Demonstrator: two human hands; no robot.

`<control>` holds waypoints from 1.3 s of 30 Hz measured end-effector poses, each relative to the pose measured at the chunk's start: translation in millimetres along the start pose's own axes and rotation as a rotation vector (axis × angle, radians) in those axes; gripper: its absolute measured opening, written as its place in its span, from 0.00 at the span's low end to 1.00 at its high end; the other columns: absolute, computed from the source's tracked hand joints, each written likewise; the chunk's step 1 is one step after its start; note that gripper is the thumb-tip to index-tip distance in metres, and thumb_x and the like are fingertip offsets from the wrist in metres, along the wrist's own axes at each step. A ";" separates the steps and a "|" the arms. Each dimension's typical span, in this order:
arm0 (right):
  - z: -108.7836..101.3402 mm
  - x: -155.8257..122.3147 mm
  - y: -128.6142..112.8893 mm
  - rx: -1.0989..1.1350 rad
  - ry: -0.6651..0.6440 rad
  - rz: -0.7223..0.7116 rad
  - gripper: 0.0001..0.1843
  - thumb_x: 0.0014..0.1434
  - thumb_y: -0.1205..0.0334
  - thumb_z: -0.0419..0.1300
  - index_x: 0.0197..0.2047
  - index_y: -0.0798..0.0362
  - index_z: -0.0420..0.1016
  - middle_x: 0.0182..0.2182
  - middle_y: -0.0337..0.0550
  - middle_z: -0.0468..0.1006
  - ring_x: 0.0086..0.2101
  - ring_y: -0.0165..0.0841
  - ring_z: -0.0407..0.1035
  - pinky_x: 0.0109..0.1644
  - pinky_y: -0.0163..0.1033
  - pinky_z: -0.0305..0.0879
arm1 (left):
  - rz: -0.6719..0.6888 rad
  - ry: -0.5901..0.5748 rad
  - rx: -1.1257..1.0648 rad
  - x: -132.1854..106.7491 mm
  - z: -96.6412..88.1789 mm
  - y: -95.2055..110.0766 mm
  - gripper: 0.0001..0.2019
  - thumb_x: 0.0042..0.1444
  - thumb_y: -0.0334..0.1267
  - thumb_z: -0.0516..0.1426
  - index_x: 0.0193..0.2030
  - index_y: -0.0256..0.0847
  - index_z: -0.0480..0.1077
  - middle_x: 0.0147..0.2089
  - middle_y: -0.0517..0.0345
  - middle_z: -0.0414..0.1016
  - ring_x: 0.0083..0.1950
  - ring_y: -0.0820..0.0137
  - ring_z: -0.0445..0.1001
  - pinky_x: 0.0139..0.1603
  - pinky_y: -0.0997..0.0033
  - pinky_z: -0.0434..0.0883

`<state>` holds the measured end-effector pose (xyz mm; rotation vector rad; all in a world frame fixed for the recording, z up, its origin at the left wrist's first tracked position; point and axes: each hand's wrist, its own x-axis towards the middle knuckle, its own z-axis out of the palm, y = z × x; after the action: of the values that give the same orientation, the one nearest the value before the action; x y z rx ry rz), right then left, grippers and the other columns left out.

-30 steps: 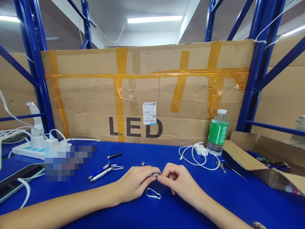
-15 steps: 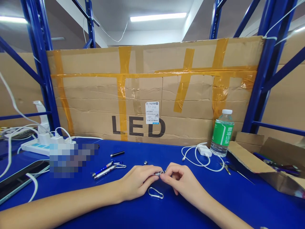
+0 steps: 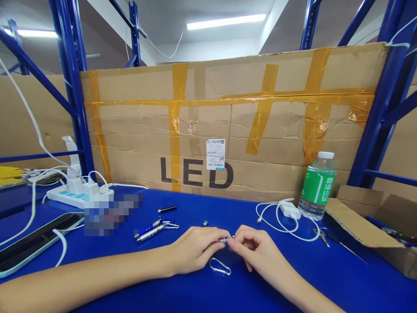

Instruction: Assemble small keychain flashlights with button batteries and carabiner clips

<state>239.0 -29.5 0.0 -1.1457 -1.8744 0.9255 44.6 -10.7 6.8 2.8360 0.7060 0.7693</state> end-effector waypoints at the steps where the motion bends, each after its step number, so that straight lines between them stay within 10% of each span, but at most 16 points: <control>1: -0.1 0.0 -0.4 -0.003 0.000 -0.002 0.27 0.51 0.41 0.58 0.19 0.57 0.61 0.25 0.35 0.60 0.14 0.18 0.55 0.20 0.31 0.48 | -0.003 -0.005 -0.001 0.4 -0.5 0.4 0.12 0.63 0.35 0.45 0.50 0.39 0.64 0.43 0.56 0.74 0.42 0.70 0.73 0.44 0.75 0.68; 39: 0.3 -0.1 -1.0 0.011 0.007 -0.004 0.26 0.49 0.40 0.59 0.20 0.57 0.64 0.25 0.36 0.62 0.15 0.19 0.54 0.19 0.31 0.50 | 0.021 0.002 0.014 1.1 3.9 -3.8 0.13 0.63 0.35 0.44 0.50 0.40 0.63 0.43 0.56 0.74 0.42 0.71 0.73 0.44 0.75 0.69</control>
<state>238.4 -30.0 0.7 -1.1367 -1.8630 0.9278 45.8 -6.8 3.0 2.8603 0.6855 0.7733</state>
